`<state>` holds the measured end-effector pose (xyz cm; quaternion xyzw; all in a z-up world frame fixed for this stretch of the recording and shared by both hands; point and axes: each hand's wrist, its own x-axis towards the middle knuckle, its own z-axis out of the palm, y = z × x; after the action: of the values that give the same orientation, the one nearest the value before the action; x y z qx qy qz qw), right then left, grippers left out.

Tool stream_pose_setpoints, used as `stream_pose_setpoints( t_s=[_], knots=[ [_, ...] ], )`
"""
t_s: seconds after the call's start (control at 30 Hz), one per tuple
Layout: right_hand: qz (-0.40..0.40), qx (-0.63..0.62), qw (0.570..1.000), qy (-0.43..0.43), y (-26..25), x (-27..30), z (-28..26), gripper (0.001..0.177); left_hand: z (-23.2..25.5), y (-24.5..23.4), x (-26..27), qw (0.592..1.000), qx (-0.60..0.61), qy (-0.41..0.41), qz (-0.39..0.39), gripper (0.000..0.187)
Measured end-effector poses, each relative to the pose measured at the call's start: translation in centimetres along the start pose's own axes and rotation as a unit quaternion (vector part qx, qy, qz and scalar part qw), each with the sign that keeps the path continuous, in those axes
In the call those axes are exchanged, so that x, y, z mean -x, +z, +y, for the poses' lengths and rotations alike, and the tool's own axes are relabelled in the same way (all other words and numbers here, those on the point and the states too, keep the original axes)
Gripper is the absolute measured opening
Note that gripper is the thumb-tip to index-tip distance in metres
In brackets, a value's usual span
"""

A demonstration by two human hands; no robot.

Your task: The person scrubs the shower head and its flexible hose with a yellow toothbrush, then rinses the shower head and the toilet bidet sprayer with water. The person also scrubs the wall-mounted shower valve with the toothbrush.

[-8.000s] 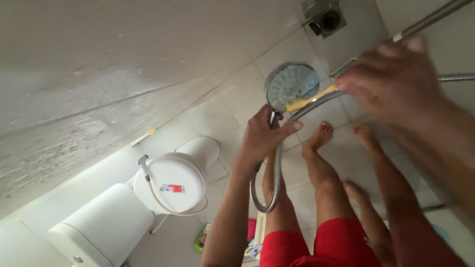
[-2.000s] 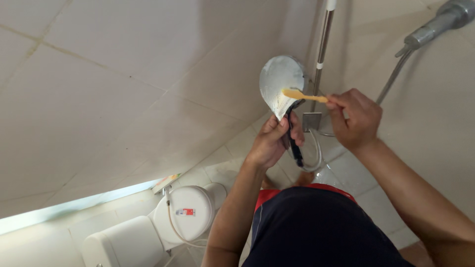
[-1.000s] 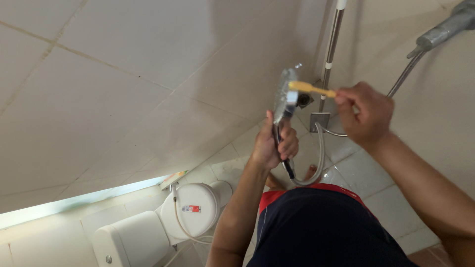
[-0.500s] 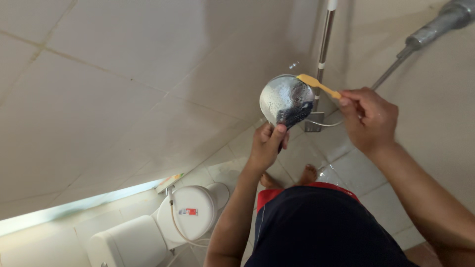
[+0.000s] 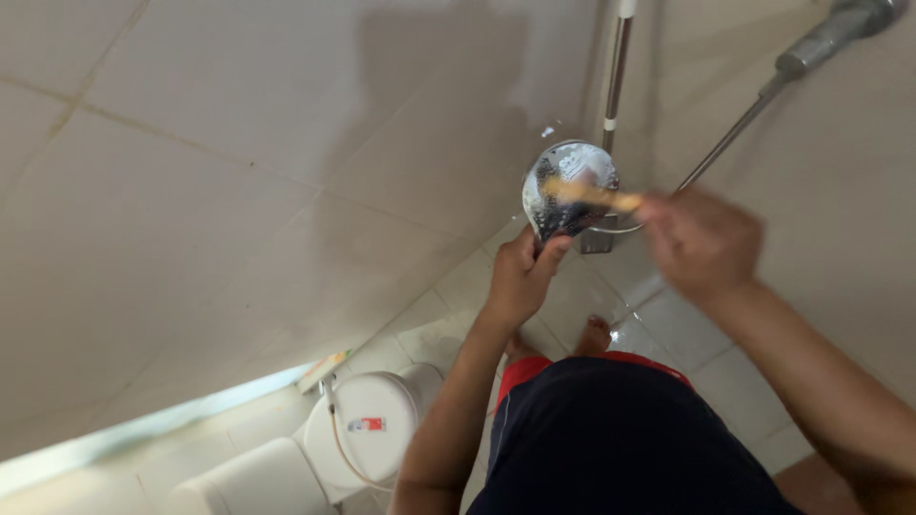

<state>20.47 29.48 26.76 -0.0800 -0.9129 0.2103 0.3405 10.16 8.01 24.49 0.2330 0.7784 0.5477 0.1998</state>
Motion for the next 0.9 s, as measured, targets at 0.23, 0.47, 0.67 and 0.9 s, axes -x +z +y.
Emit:
stream_pose_setpoints(
  t_s=[0.23, 0.47, 0.67, 0.9],
  knots=[
    [-0.008, 0.012, 1.000, -0.019, 1.5, 0.4, -3.8, 0.007, -1.1, -2.2, -0.8, 0.999, -0.015, -0.005, -0.038, 0.031],
    [0.073, -0.175, 0.926, 0.325, 4.3, 2.6, -2.8, 0.031, -3.2, -6.8, -1.4, 0.991, 0.039, -0.031, -0.121, 0.027],
    [-0.128, -0.486, 0.643, 0.578, 11.9, 7.8, -5.7, 0.043, -3.3, -9.6, -1.4, 0.967, 0.041, 0.138, -0.209, 0.055],
    [-0.071, -0.634, 0.576, 0.511, 15.7, 6.4, -8.7, 0.029, -2.1, -9.9, -0.5, 0.916, -0.104, 0.310, -0.234, 0.043]
  ],
)
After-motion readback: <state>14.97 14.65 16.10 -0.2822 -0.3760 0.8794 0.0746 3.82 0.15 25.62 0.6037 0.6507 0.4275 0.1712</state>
